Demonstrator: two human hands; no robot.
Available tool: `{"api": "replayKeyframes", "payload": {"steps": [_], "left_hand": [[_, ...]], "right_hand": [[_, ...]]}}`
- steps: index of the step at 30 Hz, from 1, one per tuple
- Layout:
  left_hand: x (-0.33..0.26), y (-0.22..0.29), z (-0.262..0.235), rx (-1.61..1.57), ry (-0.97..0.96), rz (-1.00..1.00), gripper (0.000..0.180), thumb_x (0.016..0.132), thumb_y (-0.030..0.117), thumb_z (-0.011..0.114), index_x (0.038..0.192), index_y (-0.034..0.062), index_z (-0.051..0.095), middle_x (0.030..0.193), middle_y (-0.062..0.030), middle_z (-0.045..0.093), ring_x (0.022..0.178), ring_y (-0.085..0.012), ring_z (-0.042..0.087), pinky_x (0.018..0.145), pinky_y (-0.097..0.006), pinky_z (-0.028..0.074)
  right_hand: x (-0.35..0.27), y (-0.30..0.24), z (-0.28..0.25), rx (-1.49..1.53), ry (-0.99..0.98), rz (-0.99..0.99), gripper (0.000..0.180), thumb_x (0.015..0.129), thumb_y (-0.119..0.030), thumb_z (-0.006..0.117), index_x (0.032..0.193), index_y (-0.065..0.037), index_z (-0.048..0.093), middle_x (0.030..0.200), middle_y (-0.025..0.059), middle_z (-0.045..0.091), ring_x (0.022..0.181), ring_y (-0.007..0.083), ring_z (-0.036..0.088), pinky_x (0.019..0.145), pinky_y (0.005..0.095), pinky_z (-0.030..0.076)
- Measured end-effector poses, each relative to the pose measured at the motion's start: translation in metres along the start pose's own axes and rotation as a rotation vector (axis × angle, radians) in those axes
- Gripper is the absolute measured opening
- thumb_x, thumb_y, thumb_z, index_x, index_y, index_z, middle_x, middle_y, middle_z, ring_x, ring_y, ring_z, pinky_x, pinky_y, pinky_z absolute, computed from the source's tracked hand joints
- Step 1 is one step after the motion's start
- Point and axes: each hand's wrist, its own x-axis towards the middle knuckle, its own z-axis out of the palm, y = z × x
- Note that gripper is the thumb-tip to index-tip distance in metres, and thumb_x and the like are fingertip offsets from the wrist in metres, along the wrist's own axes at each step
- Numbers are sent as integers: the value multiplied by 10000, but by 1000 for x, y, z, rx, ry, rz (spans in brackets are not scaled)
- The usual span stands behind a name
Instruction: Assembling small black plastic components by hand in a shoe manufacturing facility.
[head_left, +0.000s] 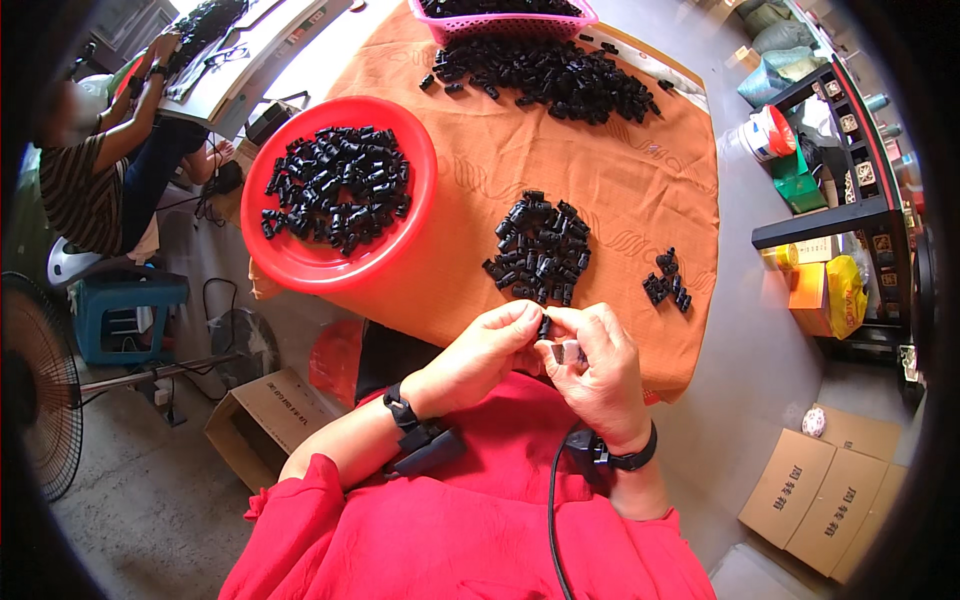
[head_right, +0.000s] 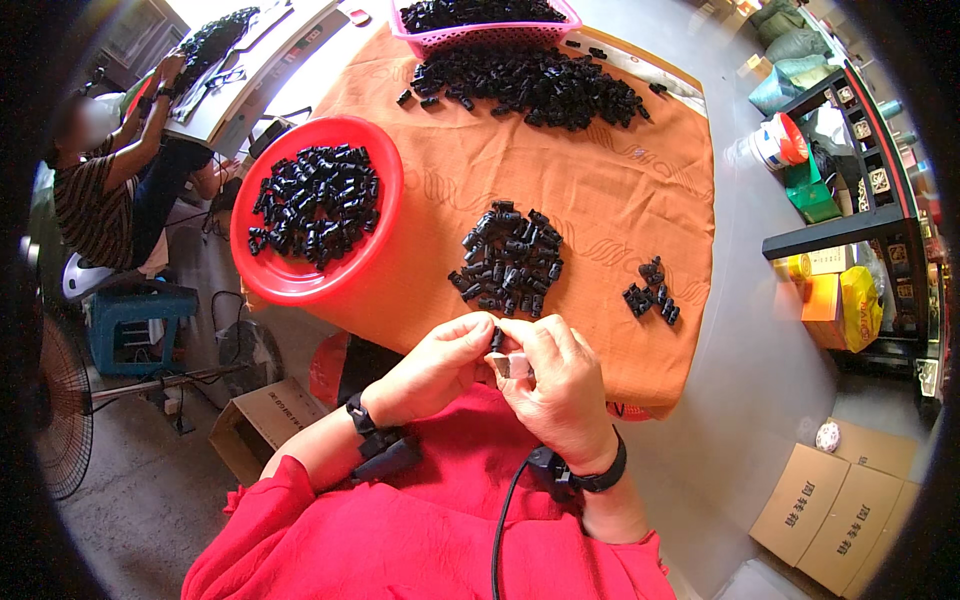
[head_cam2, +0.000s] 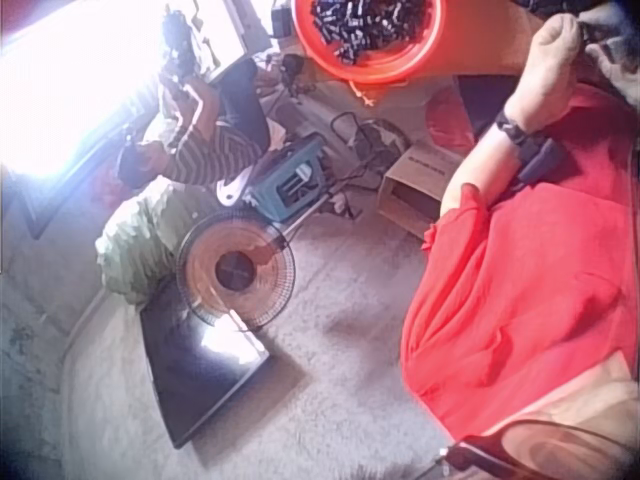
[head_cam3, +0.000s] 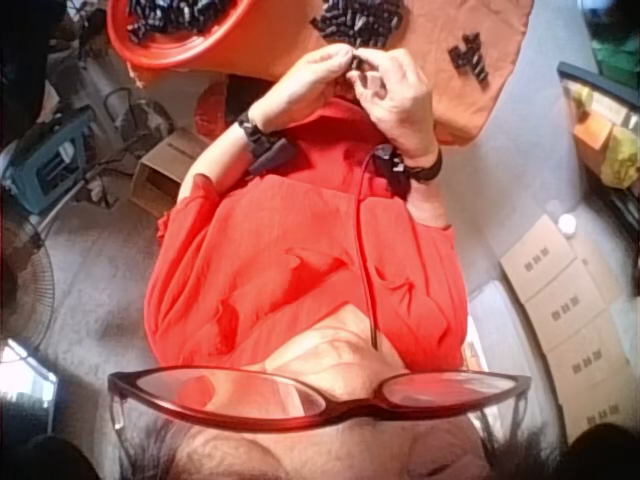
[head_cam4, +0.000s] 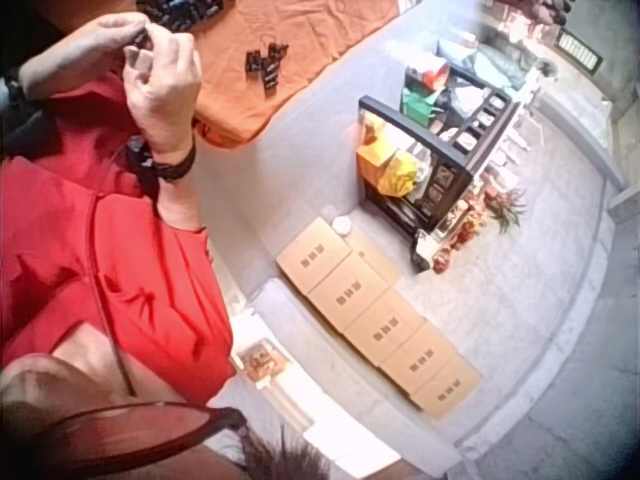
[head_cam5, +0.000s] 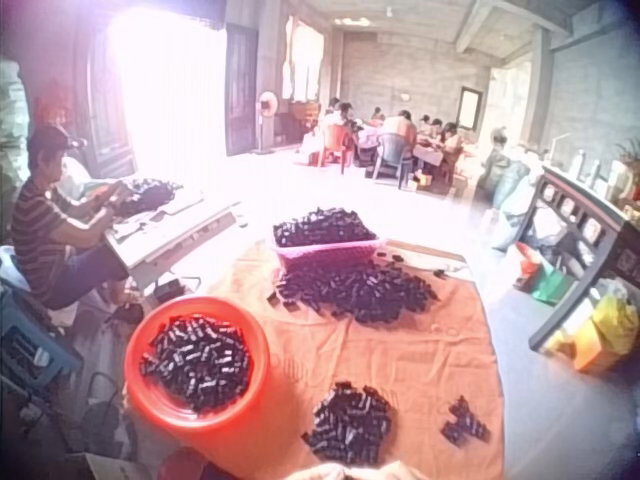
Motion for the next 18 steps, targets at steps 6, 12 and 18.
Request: {"api": "replayKeyframes", "payload": {"steps": [6,12,18], "left_hand": [[-2,3,0,52,55,34,323,1047,360,470,1066,61,591,881,7,577,789,-85,571,777,-263,513],[-6,7,8,106,98,14,320,1049,338,470,1066,51,613,875,2,572,804,-82,534,760,-251,467],[-6,1,9,82,90,18,298,1053,309,473,1075,46,610,892,-6,587,816,-93,536,773,-256,461]], "right_hand": [[5,-15,-16,147,-98,144,323,875,-217,708,1142,-62,615,923,111,593,819,303,595,734,400,487],[1,-1,-16,149,0,277,215,1009,-195,539,1137,-30,588,758,136,642,698,305,637,639,392,493],[3,-12,2,-32,87,236,263,962,-87,554,1222,-44,561,674,139,636,635,317,646,581,416,489]]}}
